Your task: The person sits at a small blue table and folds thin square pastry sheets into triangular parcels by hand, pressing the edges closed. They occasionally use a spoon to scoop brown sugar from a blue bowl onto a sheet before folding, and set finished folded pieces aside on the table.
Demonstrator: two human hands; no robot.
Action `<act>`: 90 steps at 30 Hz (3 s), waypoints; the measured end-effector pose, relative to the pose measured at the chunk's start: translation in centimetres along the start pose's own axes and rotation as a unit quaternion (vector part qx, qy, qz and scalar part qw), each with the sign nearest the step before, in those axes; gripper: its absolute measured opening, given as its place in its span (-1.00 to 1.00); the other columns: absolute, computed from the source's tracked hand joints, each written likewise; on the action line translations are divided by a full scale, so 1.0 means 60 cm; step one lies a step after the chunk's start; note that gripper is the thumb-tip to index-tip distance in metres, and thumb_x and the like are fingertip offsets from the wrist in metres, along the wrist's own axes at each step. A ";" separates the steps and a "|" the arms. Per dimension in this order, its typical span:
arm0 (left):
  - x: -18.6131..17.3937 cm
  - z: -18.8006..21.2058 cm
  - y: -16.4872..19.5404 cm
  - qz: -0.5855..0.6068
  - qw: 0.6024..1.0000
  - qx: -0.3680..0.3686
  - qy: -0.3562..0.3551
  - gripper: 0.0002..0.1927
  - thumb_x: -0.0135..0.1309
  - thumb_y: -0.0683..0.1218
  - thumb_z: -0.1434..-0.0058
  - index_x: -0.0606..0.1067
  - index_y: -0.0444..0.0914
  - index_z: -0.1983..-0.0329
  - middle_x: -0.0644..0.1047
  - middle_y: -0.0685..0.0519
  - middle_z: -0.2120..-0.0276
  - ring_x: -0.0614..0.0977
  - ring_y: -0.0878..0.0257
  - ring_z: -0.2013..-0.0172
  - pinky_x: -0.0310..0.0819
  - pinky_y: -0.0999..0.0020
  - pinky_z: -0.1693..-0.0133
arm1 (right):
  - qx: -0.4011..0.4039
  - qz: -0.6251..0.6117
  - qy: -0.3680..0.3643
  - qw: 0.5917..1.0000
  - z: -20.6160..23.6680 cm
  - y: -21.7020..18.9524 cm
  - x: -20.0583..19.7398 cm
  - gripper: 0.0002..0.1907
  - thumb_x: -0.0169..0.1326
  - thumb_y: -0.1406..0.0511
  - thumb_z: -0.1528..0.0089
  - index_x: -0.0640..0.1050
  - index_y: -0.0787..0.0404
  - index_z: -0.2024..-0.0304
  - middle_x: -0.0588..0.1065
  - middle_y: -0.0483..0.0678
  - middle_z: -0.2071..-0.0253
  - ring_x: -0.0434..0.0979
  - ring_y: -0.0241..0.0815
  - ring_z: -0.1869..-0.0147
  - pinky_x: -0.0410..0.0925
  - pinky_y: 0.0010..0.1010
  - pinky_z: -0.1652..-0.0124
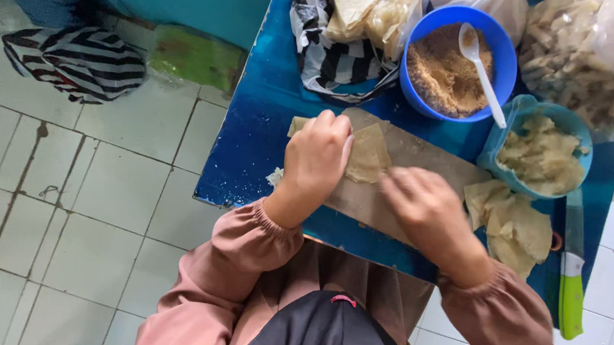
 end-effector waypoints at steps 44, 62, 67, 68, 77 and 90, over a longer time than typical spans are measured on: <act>0.052 0.078 0.108 0.120 0.985 0.031 -0.120 -0.75 0.08 -0.25 -0.17 0.37 -0.25 0.09 0.49 -0.13 0.27 0.61 -0.09 0.24 0.51 0.05 0.26 | 0.389 -0.214 0.221 0.868 0.076 0.233 -0.105 -0.92 0.10 0.51 -0.42 0.63 0.38 0.10 0.55 -0.13 0.24 0.45 -0.50 0.30 0.29 -0.65 0.25; 0.022 0.090 0.093 0.243 0.967 0.037 -0.073 -0.68 0.06 -0.28 -0.26 0.40 -0.30 -0.08 0.53 -0.17 0.15 0.60 -0.15 0.13 0.50 0.10 0.11 | 0.389 -0.397 0.320 0.767 0.067 0.268 -0.016 -0.79 0.02 0.32 -0.56 0.57 0.36 0.09 0.56 -0.01 0.32 0.51 -0.32 0.39 0.38 -0.53 0.37; 0.024 0.091 0.092 0.236 0.968 0.037 -0.076 -0.68 0.06 -0.28 -0.25 0.40 -0.31 -0.08 0.53 -0.18 0.17 0.60 -0.14 0.15 0.50 0.10 0.12 | 0.401 -0.444 0.349 0.721 0.067 0.277 0.001 -0.80 0.03 0.33 -0.53 0.56 0.34 0.13 0.55 -0.02 0.35 0.51 -0.30 0.43 0.39 -0.51 0.40; 0.023 0.092 0.092 0.239 0.968 0.038 -0.075 -0.67 0.06 -0.29 -0.25 0.40 -0.32 -0.08 0.53 -0.18 0.17 0.59 -0.14 0.15 0.50 0.10 0.11 | 0.404 -0.449 0.363 0.710 0.070 0.280 -0.002 -0.81 0.03 0.33 -0.52 0.56 0.34 0.13 0.55 -0.02 0.36 0.51 -0.29 0.44 0.39 -0.51 0.40; 0.022 0.098 0.091 0.236 0.969 0.034 -0.070 -0.67 0.07 -0.28 -0.26 0.40 -0.32 -0.10 0.52 -0.18 0.17 0.59 -0.12 0.16 0.50 0.12 0.10 | 0.432 -0.568 0.378 0.590 0.138 0.211 -0.022 -0.84 0.04 0.32 -0.48 0.54 0.32 0.13 0.49 -0.01 0.35 0.49 -0.23 0.36 0.36 -0.44 0.35; 0.013 0.106 0.093 0.253 0.966 0.020 -0.055 -0.65 0.05 -0.31 -0.28 0.39 -0.33 -0.14 0.50 -0.18 0.13 0.61 -0.11 0.18 0.50 0.12 0.12 | 0.255 -0.281 0.205 0.902 0.164 -0.028 -0.019 -0.85 0.05 0.42 -0.39 0.56 0.38 0.02 0.55 0.11 0.17 0.60 -0.07 0.13 0.46 -0.33 0.14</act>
Point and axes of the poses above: each hand's wrist, its own z-axis away from the middle knuckle, its own x-axis out of the palm, y = z × x, the point moved 6 cm from there along -z, towards the middle knuckle
